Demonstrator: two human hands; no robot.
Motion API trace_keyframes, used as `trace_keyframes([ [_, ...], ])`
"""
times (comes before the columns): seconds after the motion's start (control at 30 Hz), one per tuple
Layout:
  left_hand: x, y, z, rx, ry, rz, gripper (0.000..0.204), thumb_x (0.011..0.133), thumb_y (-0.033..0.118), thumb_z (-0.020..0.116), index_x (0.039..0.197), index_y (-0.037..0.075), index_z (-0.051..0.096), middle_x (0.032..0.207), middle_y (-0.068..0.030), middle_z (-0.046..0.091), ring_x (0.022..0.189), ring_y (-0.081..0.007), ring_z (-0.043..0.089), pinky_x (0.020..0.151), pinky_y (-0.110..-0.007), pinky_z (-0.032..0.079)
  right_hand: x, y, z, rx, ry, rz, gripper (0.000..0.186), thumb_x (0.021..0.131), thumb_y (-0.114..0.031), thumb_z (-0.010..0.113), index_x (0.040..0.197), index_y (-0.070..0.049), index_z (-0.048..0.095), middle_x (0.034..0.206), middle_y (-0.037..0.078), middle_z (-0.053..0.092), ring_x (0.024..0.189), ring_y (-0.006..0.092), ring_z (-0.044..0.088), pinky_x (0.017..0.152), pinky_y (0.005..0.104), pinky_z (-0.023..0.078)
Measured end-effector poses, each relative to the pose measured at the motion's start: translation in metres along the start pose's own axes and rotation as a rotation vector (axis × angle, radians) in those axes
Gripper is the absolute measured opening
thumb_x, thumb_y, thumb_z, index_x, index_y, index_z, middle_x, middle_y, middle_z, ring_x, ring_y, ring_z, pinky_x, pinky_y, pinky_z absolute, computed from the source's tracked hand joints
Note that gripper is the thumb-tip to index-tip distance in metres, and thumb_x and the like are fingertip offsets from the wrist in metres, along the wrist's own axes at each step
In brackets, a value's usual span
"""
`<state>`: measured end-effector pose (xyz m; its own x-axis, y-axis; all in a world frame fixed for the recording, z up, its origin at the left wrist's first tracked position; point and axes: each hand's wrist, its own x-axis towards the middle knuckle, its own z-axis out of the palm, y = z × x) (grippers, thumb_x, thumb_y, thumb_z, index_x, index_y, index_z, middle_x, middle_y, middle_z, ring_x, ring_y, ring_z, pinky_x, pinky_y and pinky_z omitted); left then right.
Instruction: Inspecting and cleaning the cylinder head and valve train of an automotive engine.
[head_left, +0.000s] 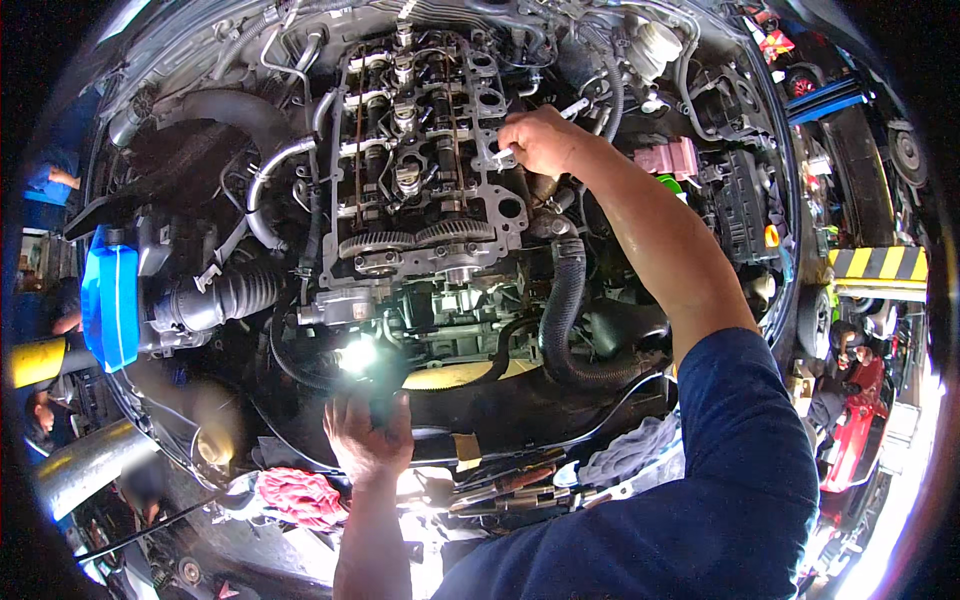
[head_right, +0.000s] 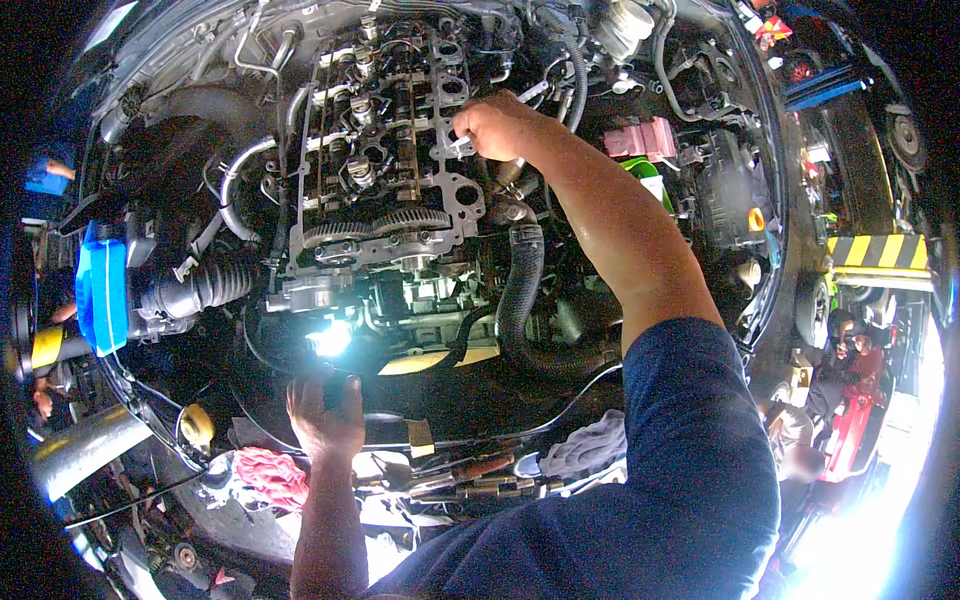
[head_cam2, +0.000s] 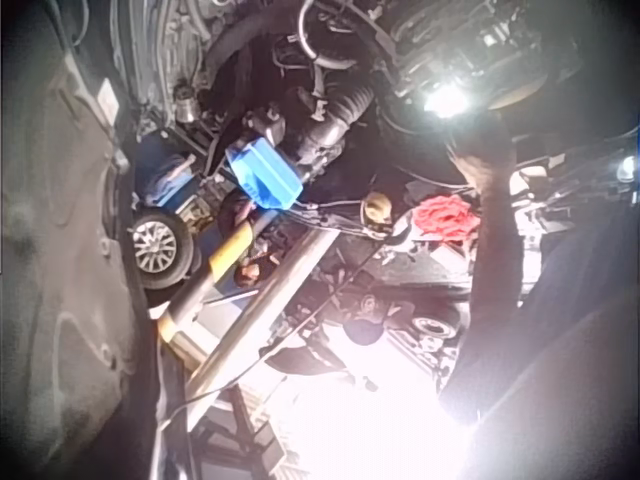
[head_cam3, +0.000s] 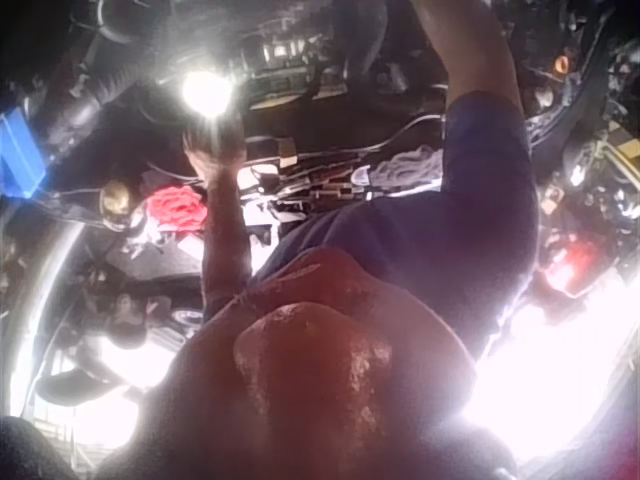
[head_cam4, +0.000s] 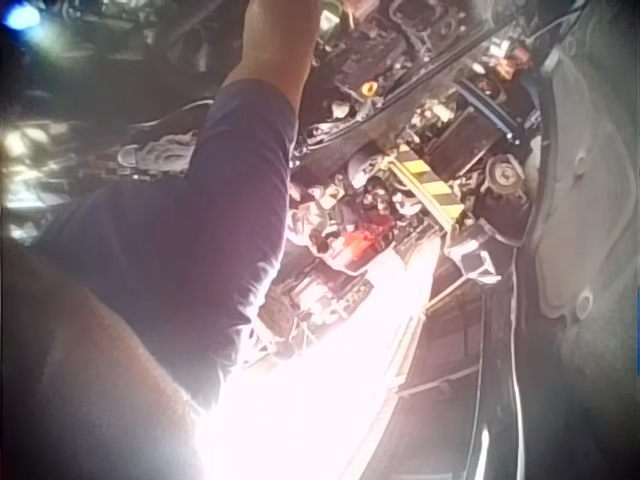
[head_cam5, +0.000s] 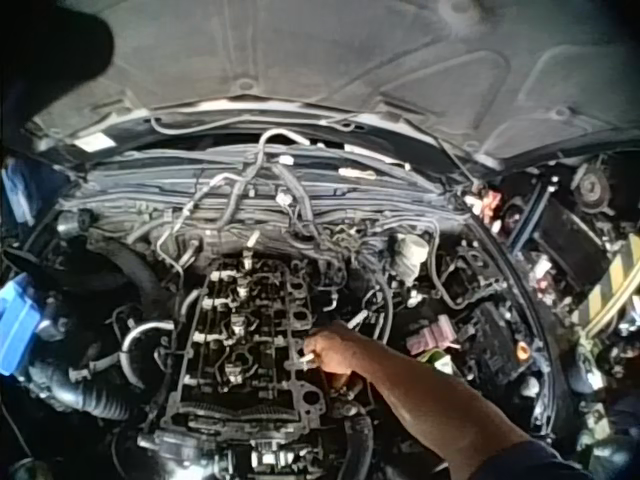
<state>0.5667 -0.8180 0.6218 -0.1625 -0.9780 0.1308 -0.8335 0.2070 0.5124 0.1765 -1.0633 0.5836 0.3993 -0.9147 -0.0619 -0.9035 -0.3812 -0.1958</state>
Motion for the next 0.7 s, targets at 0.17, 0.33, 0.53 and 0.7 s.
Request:
trace_keyframes([
  [0.17, -0.001, -0.001, 0.0, 0.007, -0.037, -0.025, 0.028, 0.077, 0.015, 0.071, 0.101, 0.005, 0.062, 0.102, -0.014, 0.063, 0.094, -0.0355, 0.058, 0.085, -0.046, 0.046, 0.004, 0.005, 0.014, 0.093, -0.02, 0.063, 0.025, 0.081, -0.005, 0.062, 0.104, -0.011, 0.068, 0.1, 0.011, 0.07, 0.095, 0.0302, 0.068, 0.086, 0.04, 0.053],
  [0.33, 0.0, -0.004, 0.002, -0.004, -0.021, 0.013, 0.034, 0.076, 0.021, 0.073, 0.103, 0.003, 0.062, 0.104, -0.0155, 0.063, 0.092, -0.0365, 0.058, 0.083, -0.046, 0.046, 0.003, 0.007, 0.01, 0.169, -0.14, 0.077, 0.028, 0.083, -0.002, 0.06, 0.109, -0.01, 0.067, 0.106, 0.012, 0.069, 0.099, 0.0297, 0.067, 0.088, 0.0399, 0.052],
  [0.53, -0.002, -0.004, 0.0, 0.019, -0.044, -0.012, 0.034, 0.078, 0.017, 0.071, 0.108, 0.004, 0.063, 0.107, -0.0157, 0.064, 0.097, -0.0369, 0.058, 0.088, -0.047, 0.045, 0.01, 0.008, 0.007, 0.145, -0.26, 0.141, 0.032, 0.085, -0.004, 0.056, 0.114, -0.013, 0.066, 0.111, 0.011, 0.069, 0.103, 0.0287, 0.066, 0.088, 0.0412, 0.052],
  [0.7, -0.003, -0.004, 0.001, 0.012, -0.028, -0.007, 0.034, 0.078, 0.018, 0.071, 0.108, 0.004, 0.063, 0.106, -0.0157, 0.064, 0.097, -0.0369, 0.058, 0.088, -0.048, 0.046, 0.005, 0.007, 0.007, 0.124, -0.279, 0.084, 0.029, 0.084, -0.003, 0.057, 0.11, -0.012, 0.068, 0.108, 0.01, 0.07, 0.1, 0.028, 0.067, 0.088, 0.0407, 0.053],
])
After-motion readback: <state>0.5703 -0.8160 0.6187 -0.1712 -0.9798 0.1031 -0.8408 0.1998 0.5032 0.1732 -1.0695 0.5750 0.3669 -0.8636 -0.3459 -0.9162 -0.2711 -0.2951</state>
